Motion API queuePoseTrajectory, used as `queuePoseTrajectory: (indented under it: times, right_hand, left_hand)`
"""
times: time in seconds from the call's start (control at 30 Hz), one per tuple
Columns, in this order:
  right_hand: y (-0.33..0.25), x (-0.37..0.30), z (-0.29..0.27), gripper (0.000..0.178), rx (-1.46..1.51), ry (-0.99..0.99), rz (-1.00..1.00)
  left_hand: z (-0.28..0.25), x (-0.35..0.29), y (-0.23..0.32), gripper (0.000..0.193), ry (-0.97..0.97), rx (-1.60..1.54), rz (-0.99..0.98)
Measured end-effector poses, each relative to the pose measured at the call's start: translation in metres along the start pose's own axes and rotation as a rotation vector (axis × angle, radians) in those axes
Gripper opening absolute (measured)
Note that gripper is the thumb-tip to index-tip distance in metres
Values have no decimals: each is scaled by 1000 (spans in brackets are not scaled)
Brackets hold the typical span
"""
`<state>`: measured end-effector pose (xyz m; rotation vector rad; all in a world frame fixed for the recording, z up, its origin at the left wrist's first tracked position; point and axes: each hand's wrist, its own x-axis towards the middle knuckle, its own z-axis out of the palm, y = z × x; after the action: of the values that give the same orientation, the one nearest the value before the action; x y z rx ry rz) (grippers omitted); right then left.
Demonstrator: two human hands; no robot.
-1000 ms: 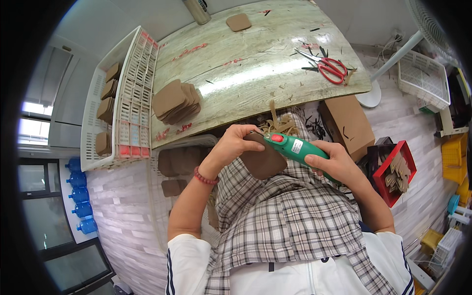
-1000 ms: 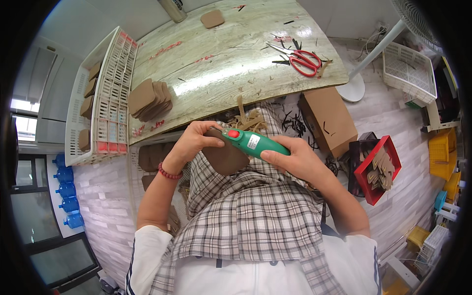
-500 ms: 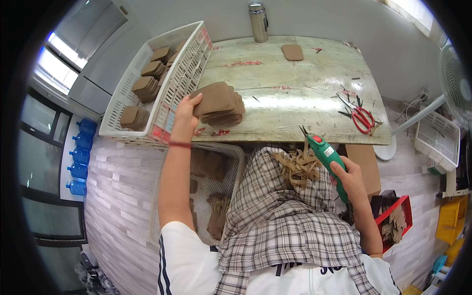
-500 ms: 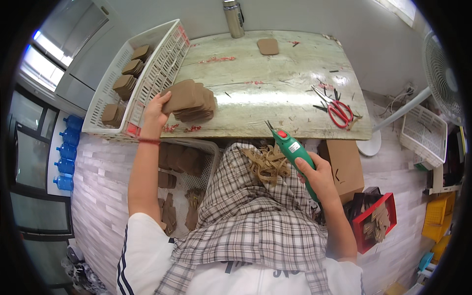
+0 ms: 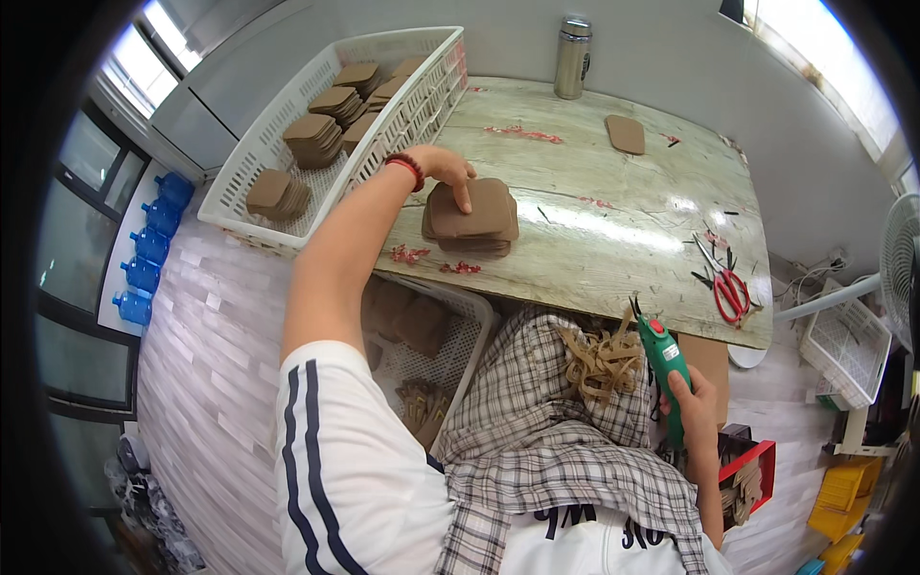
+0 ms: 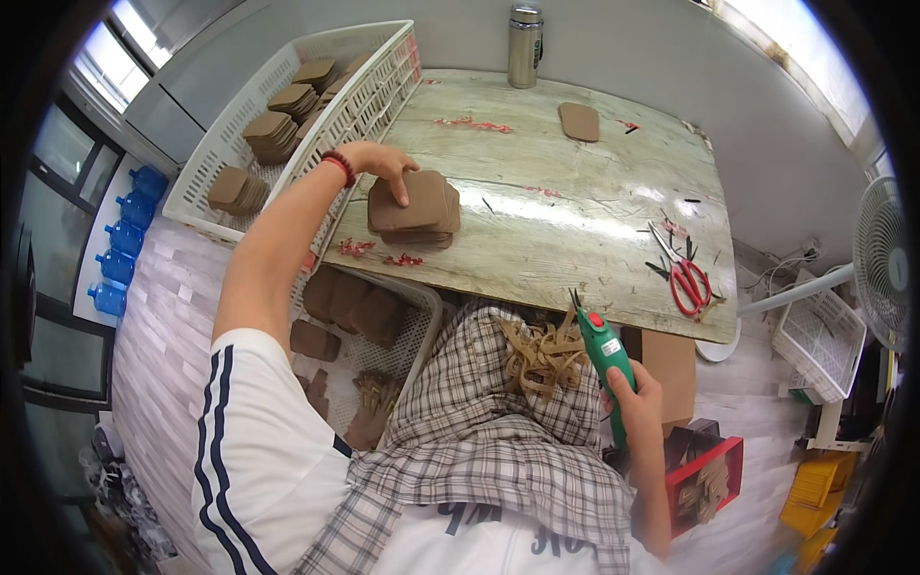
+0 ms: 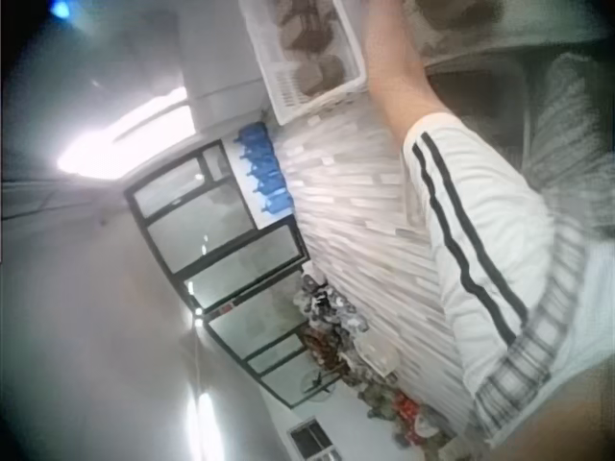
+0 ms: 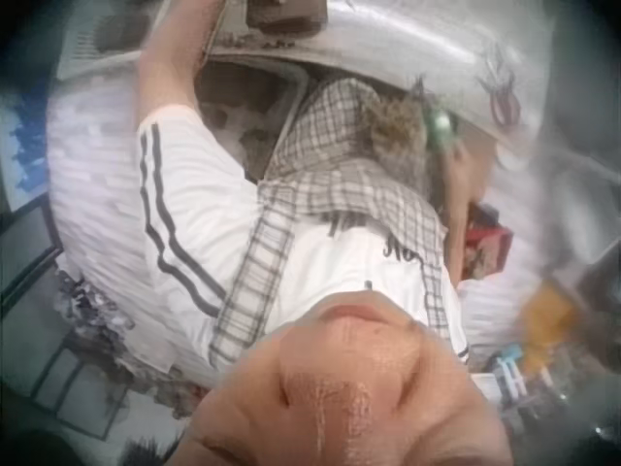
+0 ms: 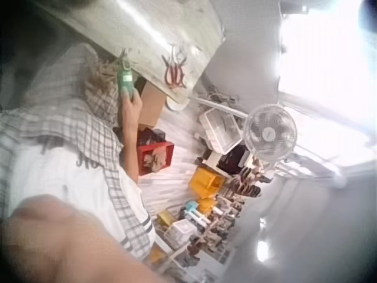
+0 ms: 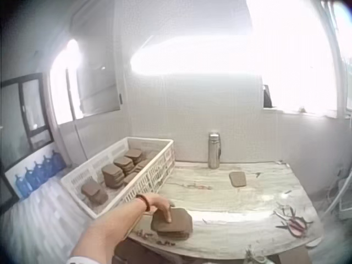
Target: The person uses a green rotary tool to trim the edges of small brown cardboard pieces one by one. They pick up each piece from a stack, smooth the edges with the tool, and place the finished piece into a white basket.
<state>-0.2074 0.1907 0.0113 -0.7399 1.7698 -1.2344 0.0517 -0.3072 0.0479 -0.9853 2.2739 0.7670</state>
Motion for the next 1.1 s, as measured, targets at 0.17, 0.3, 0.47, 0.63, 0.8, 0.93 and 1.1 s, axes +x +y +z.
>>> queuePoseTrajectory:
  times: [0.17,0.3,0.47,0.63,0.8,0.93,1.1]
  right_hand:
    - [8,-4,7,27,56,40,87]
    - [10,-2,10,28,51,29,91]
    - [6,-4,12,30,78,1,78]
    - [12,-12,11,29,47,8,39]
    - [17,-19,5,28,75,3,29]
    - [17,-22,3,28,84,16,15]
    - [2,-9,6,28,-2,54,-15]
  left_hand:
    - [26,0,1,94,-70,-190,27]
    - [39,-17,2,90,-64,-349,-26]
    - [70,-25,4,91,85,-489,31]
    - [92,-37,17,101,208,-540,-23]
    - [103,-62,37,106,371,-457,109]
    - [121,-59,63,110,788,-127,176]
    - [122,-53,90,118,1006,145,180]
